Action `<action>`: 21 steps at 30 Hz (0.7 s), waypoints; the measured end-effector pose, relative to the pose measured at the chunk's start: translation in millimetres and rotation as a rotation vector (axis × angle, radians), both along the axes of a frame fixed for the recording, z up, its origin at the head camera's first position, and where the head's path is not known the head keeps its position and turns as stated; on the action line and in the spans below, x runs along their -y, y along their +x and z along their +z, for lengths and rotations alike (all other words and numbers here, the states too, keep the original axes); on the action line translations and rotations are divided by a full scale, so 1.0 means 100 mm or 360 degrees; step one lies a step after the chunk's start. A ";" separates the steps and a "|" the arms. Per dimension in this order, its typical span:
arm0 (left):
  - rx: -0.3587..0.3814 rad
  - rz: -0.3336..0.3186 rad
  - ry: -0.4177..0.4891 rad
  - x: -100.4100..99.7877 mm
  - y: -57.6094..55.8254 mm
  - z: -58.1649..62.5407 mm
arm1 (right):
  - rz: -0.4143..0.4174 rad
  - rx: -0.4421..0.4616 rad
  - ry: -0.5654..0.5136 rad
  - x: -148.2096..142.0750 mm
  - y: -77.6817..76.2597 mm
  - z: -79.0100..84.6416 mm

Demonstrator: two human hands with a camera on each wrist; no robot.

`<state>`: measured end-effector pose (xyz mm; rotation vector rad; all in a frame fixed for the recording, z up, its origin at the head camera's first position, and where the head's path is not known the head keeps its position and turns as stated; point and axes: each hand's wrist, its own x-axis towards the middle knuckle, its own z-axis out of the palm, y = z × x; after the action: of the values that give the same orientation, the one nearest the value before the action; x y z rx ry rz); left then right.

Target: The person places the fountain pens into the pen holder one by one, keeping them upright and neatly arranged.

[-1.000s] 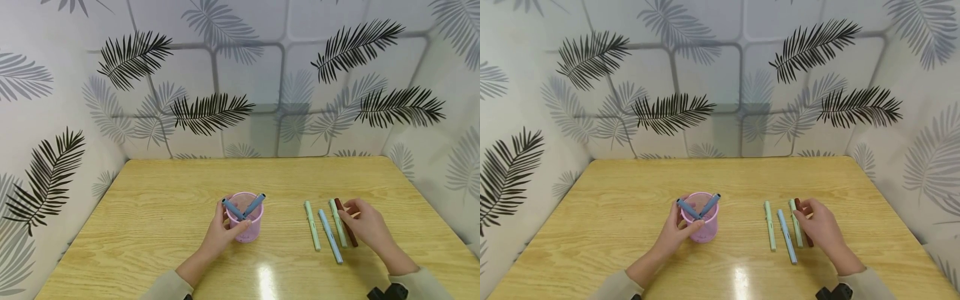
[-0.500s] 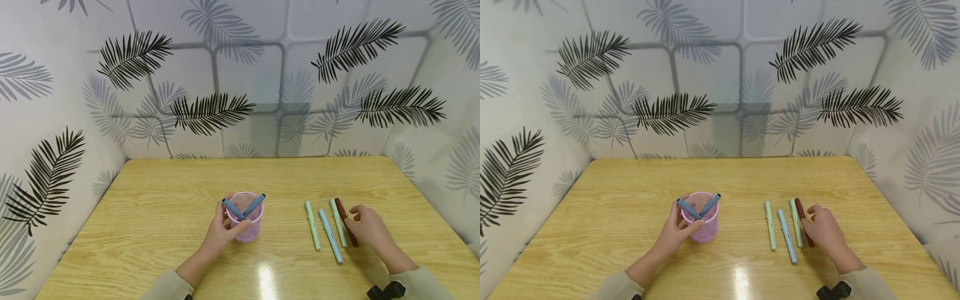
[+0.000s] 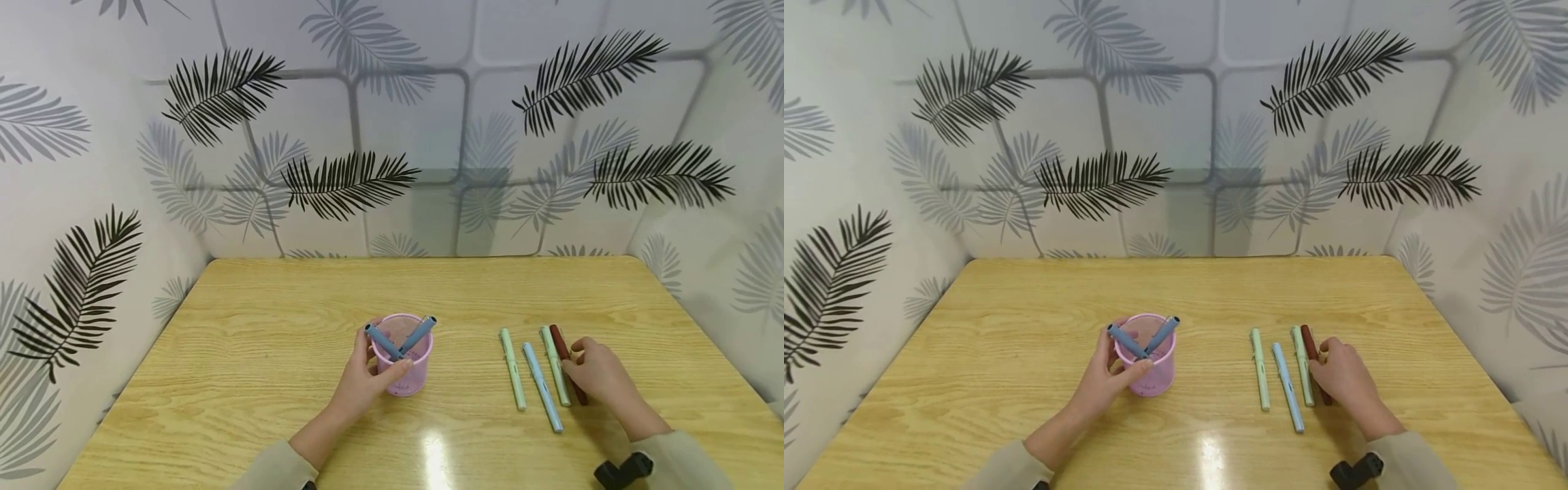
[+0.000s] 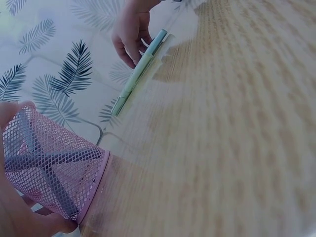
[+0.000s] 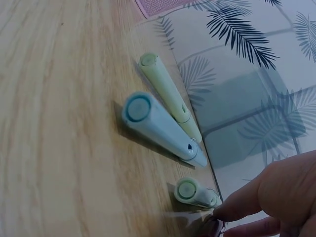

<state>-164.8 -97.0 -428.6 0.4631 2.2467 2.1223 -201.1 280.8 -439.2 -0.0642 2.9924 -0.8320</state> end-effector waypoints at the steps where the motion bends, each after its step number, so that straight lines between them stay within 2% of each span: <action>1: 0.0000 0.0001 -0.0002 0.00 0.00 0.00 | -0.0004 0.0003 0.0004 0.00 -0.01 0.00; 12: 0.0012 0.0005 -0.0010 0.01 0.01 0.02 | 0.0010 0.0008 0.0084 0.00 -0.07 0.00; 21: 0.0009 0.0009 -0.0018 0.01 0.01 0.02 | 0.0006 0.0009 0.0075 0.00 -0.08 -0.01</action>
<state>-163.8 -97.9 -426.3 0.4507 2.2583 2.1100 -209.6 280.7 -440.3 -0.0660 3.0038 -0.7597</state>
